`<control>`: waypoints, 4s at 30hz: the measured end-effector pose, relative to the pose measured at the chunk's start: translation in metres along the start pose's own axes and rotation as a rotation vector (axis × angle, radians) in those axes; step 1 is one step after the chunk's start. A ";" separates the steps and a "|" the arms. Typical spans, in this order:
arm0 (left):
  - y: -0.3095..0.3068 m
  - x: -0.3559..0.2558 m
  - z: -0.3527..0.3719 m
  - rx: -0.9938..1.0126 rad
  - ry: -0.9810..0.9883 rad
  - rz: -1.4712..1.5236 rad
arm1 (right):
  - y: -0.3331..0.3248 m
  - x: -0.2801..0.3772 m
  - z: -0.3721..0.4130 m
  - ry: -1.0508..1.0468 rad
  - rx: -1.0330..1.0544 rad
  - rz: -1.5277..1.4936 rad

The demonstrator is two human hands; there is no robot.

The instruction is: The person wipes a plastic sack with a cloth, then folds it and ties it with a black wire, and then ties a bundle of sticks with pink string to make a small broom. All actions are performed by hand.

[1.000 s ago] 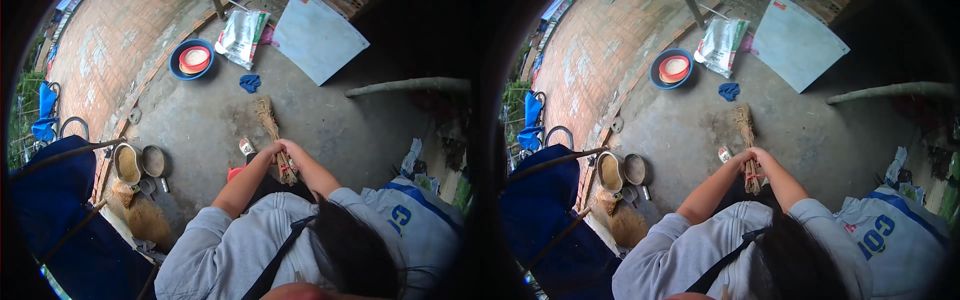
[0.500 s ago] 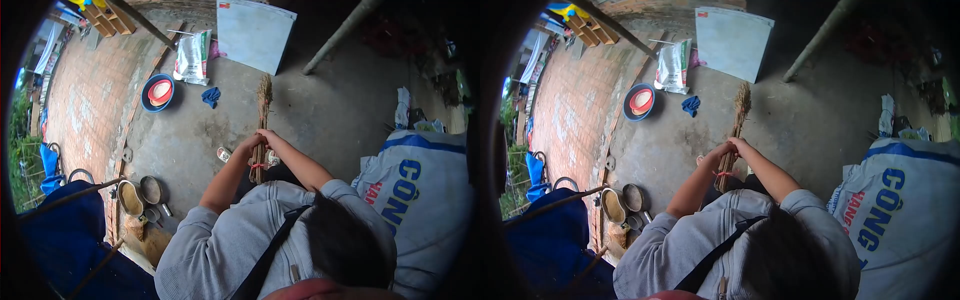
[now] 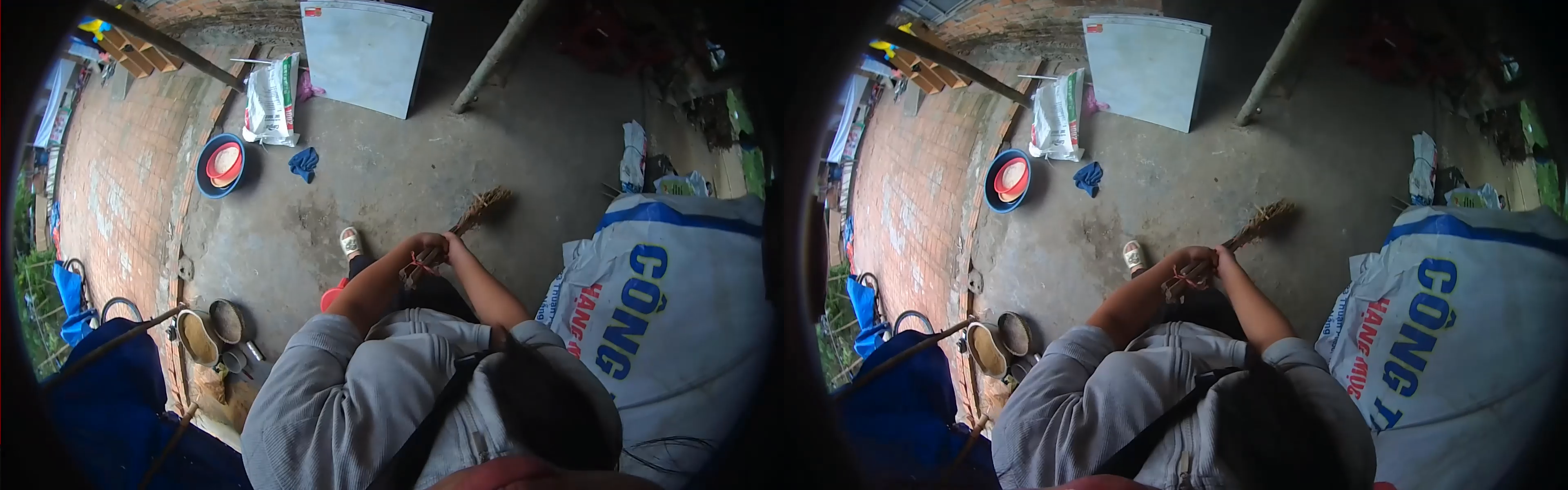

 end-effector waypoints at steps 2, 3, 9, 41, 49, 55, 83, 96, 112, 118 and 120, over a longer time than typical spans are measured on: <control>-0.004 -0.001 0.003 -0.085 0.004 -0.016 | 0.044 0.004 -0.011 0.054 0.022 0.104; -0.006 -0.001 0.004 -0.131 0.004 -0.023 | 0.077 0.009 -0.006 0.068 -0.004 0.208; -0.031 -0.040 0.137 -0.439 0.504 0.267 | 0.218 0.052 -0.013 -0.064 0.292 0.518; -0.095 -0.223 0.279 -0.018 0.960 1.654 | 0.481 0.204 -0.097 -0.008 0.627 1.461; -0.077 -0.315 0.209 -0.071 1.093 2.095 | 0.438 0.245 -0.152 0.509 1.010 1.782; -0.143 -0.422 0.178 0.049 1.044 1.808 | 0.485 0.374 -0.225 0.369 0.828 1.747; -0.171 -0.460 0.177 -0.055 1.021 1.695 | 0.453 0.388 -0.334 0.458 0.694 1.719; -0.201 -0.339 0.228 -0.437 1.039 1.648 | 0.519 0.275 -0.235 0.370 0.753 1.363; -0.314 -0.308 0.355 -0.201 0.853 1.361 | 0.641 0.217 -0.245 0.195 0.352 1.284; -0.358 -0.266 0.362 -0.462 0.802 1.281 | 0.681 0.194 -0.190 0.257 0.481 1.337; -0.362 -0.286 0.345 -0.350 0.626 1.222 | 0.646 0.196 -0.245 0.422 0.539 1.169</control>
Point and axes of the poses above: each hand's wrist, its own z-axis away from the middle knuckle, its own y-axis out of the palm, x = y × z, the point moved 2 cm from there along -z, towards the middle knuckle, and after that the axes turned 9 degrees about -y, right-handed, at the moved point
